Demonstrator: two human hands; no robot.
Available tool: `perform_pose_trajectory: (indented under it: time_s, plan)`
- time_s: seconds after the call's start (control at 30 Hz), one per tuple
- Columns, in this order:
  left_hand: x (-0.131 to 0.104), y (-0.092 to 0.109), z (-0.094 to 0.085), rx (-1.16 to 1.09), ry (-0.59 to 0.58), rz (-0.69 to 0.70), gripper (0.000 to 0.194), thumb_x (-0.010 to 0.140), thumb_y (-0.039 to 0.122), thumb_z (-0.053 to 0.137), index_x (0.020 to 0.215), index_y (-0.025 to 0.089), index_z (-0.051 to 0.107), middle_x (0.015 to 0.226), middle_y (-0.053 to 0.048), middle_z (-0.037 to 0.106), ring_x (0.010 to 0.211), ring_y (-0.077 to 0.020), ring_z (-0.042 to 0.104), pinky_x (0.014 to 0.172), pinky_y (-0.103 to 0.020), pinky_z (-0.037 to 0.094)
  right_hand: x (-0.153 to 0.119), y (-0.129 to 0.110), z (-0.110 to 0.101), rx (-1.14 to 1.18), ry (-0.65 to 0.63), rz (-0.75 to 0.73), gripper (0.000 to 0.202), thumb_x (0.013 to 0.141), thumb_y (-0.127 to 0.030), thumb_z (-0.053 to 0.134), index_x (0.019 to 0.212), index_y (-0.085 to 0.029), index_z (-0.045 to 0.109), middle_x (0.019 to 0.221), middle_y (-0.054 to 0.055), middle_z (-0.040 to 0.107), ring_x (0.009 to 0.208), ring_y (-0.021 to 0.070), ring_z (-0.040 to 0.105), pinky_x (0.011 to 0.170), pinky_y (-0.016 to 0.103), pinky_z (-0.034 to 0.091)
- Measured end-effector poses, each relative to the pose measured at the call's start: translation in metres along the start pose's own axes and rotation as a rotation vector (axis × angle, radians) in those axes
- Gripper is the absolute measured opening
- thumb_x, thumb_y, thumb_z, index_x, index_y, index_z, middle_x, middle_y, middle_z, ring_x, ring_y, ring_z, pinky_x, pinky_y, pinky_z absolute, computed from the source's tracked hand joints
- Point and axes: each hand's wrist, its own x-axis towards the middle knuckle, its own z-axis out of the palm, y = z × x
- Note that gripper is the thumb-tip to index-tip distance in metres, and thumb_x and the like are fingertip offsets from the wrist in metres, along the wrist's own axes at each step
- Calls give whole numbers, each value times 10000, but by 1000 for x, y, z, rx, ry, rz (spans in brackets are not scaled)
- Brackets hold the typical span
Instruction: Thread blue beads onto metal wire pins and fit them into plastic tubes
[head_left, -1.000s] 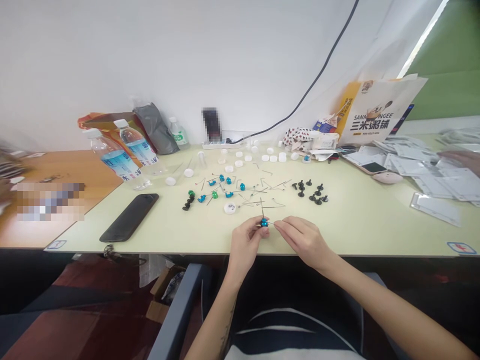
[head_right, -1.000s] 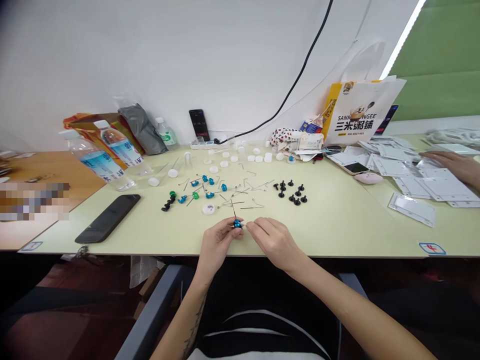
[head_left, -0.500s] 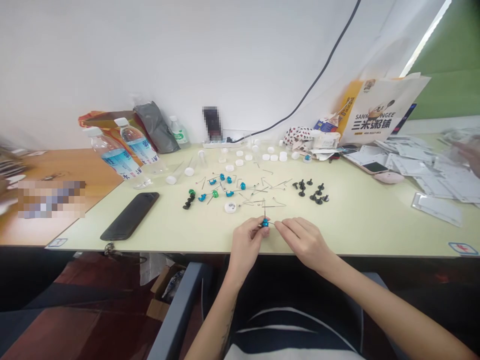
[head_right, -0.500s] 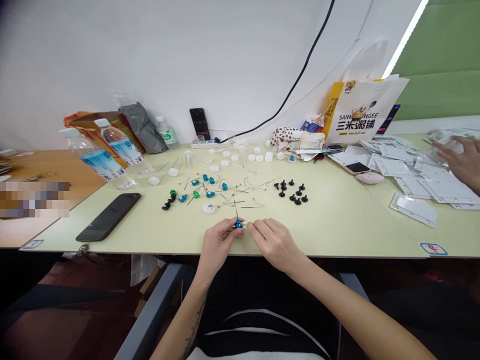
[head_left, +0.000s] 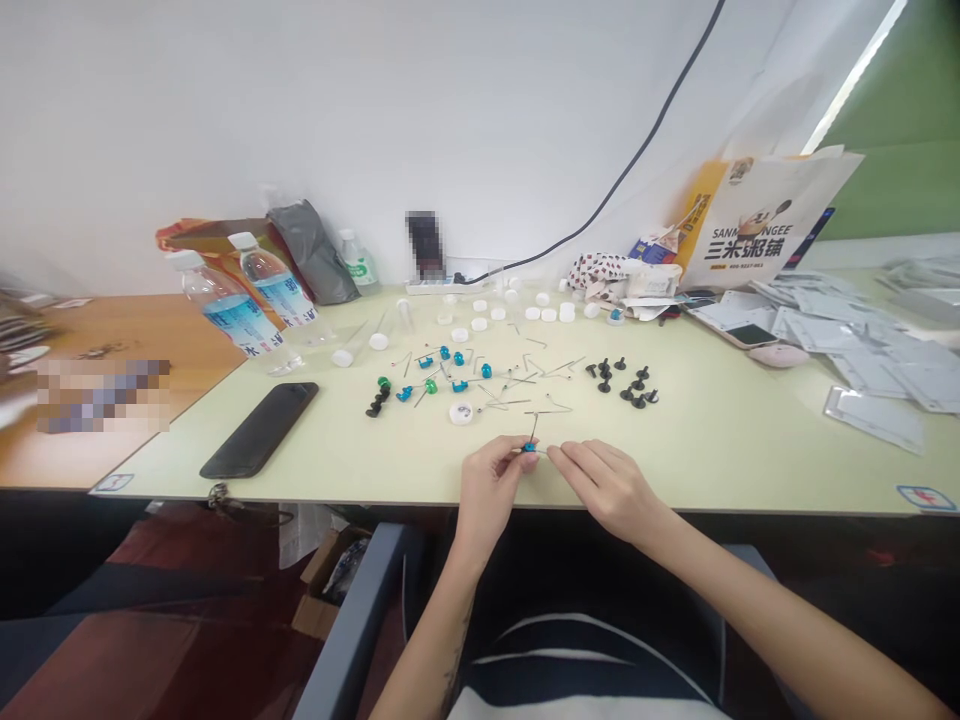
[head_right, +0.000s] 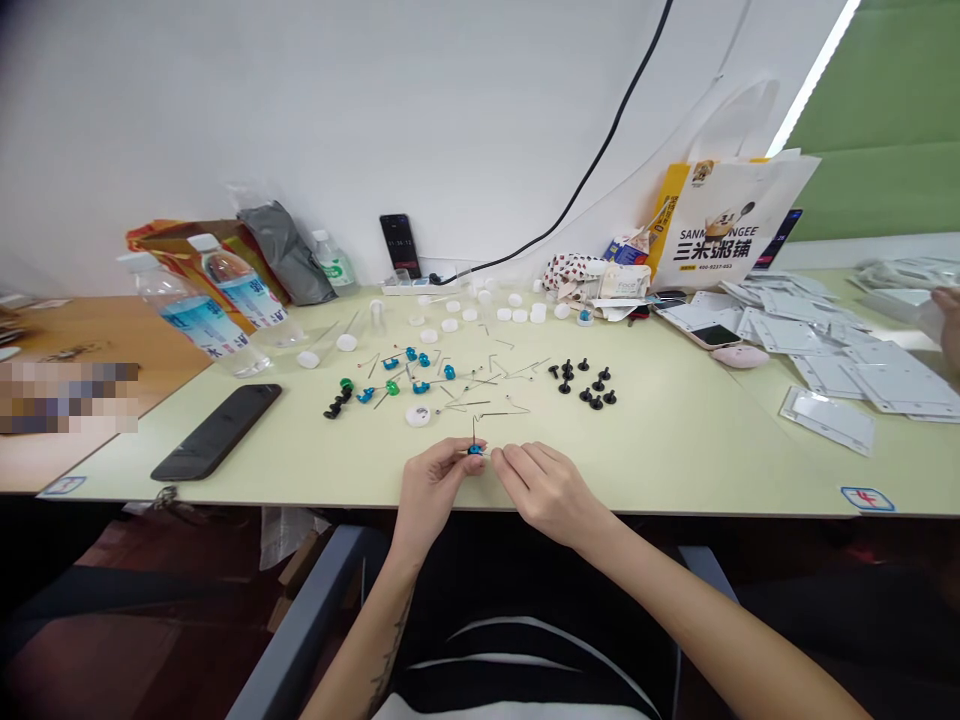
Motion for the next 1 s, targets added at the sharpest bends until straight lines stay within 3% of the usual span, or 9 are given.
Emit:
perform_pose_trajectory:
  time_s: [0.27,1.0]
  plan:
    - [2,0,-2,-87,-35,-80,178,728,241,618,875,154,667,790,-40,682,741,-159,628,739,-265,503,-3,0,3,5,-23,1,220,834,-55,489,1042,-70,563,846,109,644,740,170,584,639,299,489]
    - [4,-2,-4,-139,-47,-85,147,693,225,637,812,141,660,836,-50,680,709,-151,621,706,-264,508,-3,2,4,29,-41,10,167,844,-53,474,963,-74,590,780,94,635,746,167,595,635,277,500]
